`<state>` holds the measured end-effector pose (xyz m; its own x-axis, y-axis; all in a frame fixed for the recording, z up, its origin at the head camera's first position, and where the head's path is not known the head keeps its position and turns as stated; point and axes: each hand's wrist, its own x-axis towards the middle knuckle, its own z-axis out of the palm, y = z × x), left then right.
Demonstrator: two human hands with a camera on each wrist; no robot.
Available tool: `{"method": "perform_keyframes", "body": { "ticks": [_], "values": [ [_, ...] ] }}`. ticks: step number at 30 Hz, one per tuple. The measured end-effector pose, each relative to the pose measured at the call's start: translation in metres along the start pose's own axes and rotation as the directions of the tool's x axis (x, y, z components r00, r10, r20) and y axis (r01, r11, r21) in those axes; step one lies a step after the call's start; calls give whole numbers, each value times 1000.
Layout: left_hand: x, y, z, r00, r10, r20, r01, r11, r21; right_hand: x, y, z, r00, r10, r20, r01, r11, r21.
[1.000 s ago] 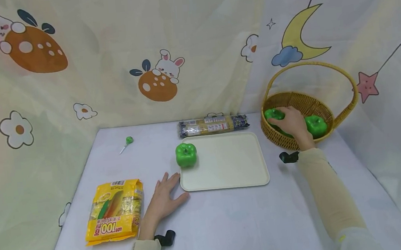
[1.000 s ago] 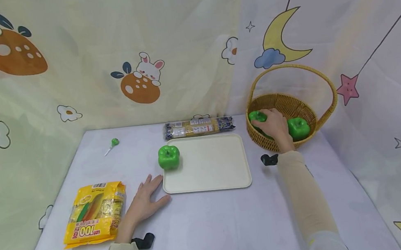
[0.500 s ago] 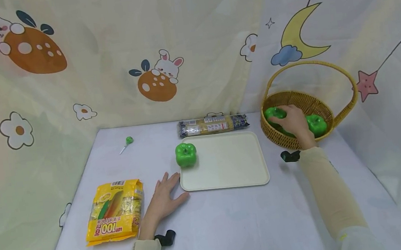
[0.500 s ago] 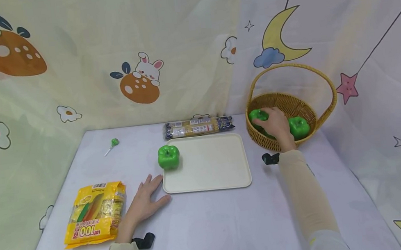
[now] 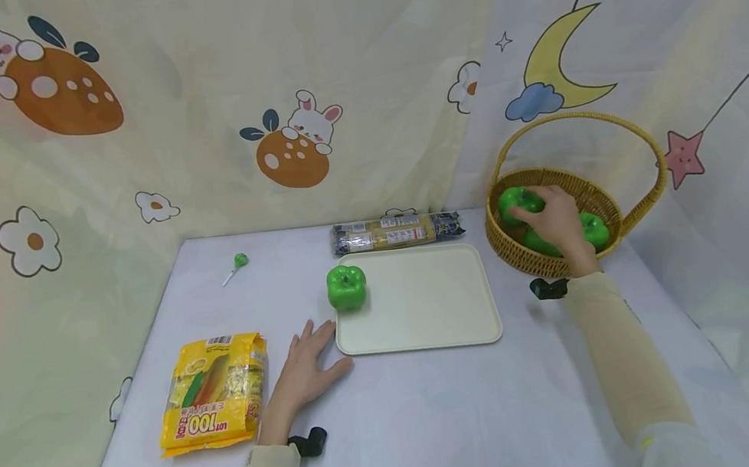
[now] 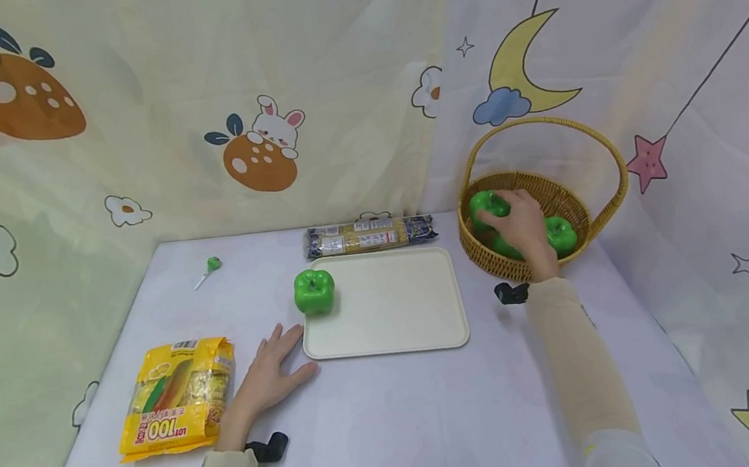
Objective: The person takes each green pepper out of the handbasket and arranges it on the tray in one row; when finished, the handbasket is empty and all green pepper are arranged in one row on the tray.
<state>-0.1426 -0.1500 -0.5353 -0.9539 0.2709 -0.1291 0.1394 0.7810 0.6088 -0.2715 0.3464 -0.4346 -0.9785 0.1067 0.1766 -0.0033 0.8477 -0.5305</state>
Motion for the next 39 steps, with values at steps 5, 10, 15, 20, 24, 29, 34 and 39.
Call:
{"method": "perform_keyframes", "body": {
  "ticks": [5,10,15,20,24,29,34,39],
  "values": [
    [-1,1,-1,1000,0,-3,0,1000,2,0,-8,-6,999,-20,-44,21,1000,23],
    [-1,1,-2,1000,-4,-6,4,1000,-1,-1,-23,-11,992,-70,-102,76,995,63],
    [-1,1,-2,1000,2,-10,-2,1000,-2,-8,-45,-17,983,-121,-140,136,985,102],
    [0,2,-2,1000,-1,-9,1,1000,-8,-19,-65,-18,971,-183,-154,203,971,128],
    [0,2,0,1000,-5,-4,5,1000,-16,-28,-74,-9,964,-230,-137,249,957,147],
    [0,3,1,1000,-9,3,9,1000,-22,-36,-80,10,942,-324,-85,334,932,143],
    [0,2,1,1000,-2,-11,2,1000,-26,-38,-86,33,931,-365,30,358,924,137],
    [0,1,1,1000,1,-20,-1,1000,-15,-44,-92,57,911,-374,174,347,923,168]
  ]
}}
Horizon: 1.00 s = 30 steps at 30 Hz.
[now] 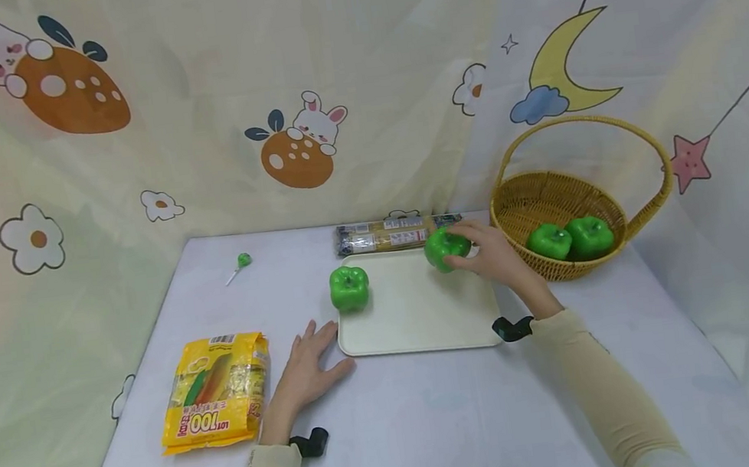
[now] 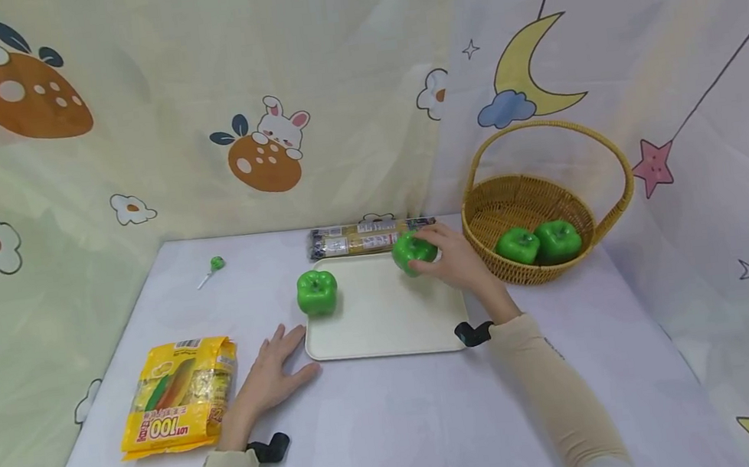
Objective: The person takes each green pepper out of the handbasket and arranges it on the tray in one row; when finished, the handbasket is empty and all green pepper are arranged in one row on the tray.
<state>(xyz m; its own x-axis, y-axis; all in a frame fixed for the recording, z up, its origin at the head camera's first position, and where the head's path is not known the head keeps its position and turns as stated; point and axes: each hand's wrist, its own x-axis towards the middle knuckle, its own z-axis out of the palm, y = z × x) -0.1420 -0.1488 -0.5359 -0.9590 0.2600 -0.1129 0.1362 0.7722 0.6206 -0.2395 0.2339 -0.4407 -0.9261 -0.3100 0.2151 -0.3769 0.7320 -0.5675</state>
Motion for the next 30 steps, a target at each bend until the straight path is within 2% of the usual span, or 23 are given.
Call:
{"method": "perform_keyframes", "body": {
  "ticks": [5,11,30],
  "values": [
    [-1,0,-1,1000,-3,11,3,1000,-5,-3,-2,25,995,-8,104,7,1000,14],
    [-2,0,-2,1000,-3,10,3,1000,-9,-1,-8,44,987,-73,146,62,995,75],
    [-2,2,-2,1000,0,10,0,1000,5,3,-21,57,973,-52,225,13,985,171]
  ]
}}
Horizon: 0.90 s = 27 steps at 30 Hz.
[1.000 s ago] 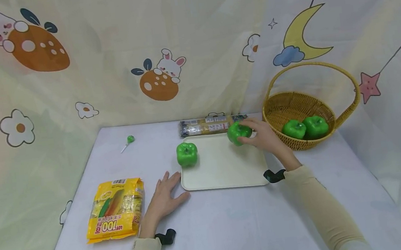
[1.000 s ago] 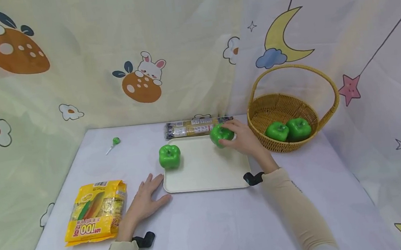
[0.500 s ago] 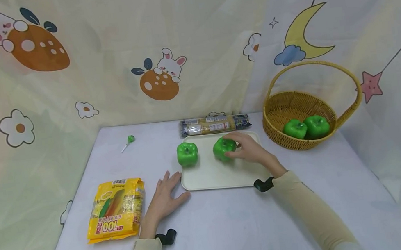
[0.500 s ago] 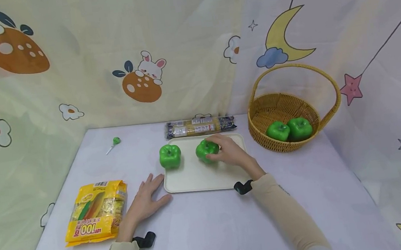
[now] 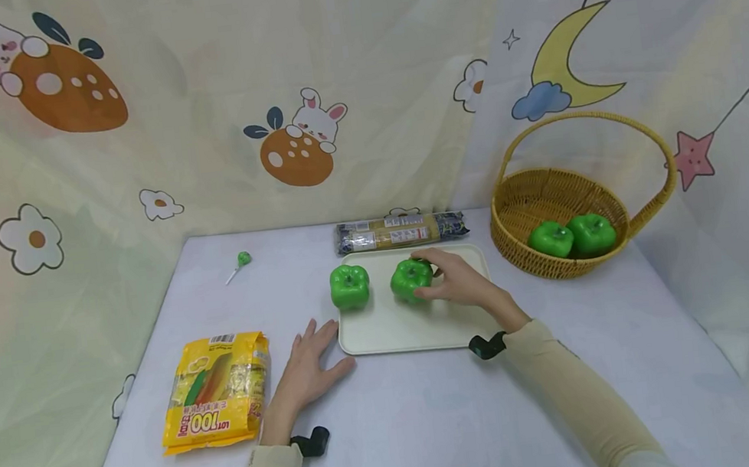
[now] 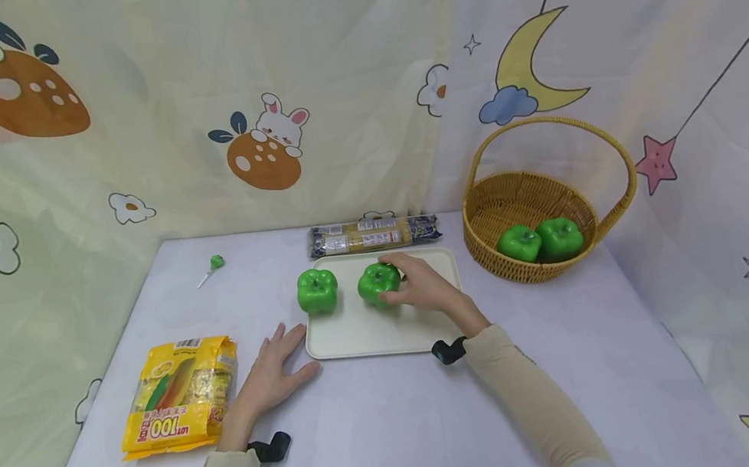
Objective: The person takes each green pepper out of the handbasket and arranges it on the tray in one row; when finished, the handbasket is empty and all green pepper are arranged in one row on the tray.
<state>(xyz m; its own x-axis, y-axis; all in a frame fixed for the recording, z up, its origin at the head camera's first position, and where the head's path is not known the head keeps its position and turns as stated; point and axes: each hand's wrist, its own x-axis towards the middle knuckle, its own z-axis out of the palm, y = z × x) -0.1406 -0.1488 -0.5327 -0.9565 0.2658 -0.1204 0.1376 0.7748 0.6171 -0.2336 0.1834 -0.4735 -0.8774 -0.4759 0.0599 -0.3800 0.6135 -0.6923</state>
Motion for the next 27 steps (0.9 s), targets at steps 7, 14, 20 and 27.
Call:
{"method": "perform_keyframes", "body": {
  "ticks": [7,14,20,27],
  "values": [
    [1,0,-1,1000,-8,-1,8,1000,-5,2,-2,1,1000,-17,7,17,999,35],
    [0,-1,0,1000,-11,11,11,1000,-1,6,2,9,998,-35,55,28,994,109],
    [0,-1,1,1000,-9,8,9,1000,-1,10,-1,12,994,-36,103,19,986,165],
    [0,-1,1,1000,-7,-4,7,1000,-12,16,-3,14,990,-30,141,5,985,173]
  ]
}}
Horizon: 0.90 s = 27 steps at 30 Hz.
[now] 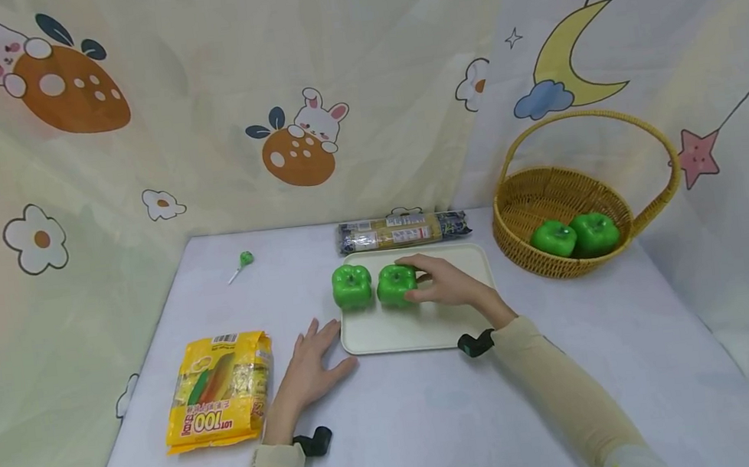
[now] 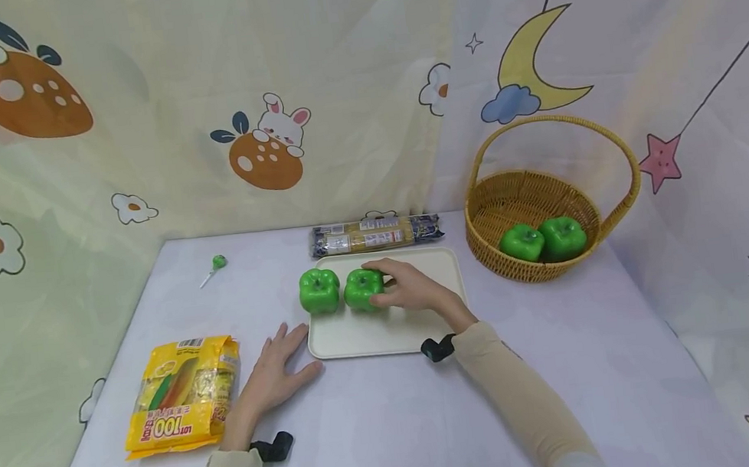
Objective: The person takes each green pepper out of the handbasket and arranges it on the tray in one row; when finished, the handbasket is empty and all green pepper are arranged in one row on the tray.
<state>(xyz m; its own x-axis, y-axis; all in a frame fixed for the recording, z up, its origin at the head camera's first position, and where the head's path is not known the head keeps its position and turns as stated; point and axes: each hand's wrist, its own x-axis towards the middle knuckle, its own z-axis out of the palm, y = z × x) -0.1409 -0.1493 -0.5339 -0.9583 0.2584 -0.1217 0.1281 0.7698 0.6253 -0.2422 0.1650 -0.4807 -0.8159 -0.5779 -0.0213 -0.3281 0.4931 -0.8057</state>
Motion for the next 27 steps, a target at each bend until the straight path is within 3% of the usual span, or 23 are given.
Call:
{"method": "perform_keyframes", "body": {
  "ticks": [27],
  "values": [
    [0,0,0,1000,-5,3,5,1000,5,10,-5,1,999,25,31,-24,999,-21]
  ]
}}
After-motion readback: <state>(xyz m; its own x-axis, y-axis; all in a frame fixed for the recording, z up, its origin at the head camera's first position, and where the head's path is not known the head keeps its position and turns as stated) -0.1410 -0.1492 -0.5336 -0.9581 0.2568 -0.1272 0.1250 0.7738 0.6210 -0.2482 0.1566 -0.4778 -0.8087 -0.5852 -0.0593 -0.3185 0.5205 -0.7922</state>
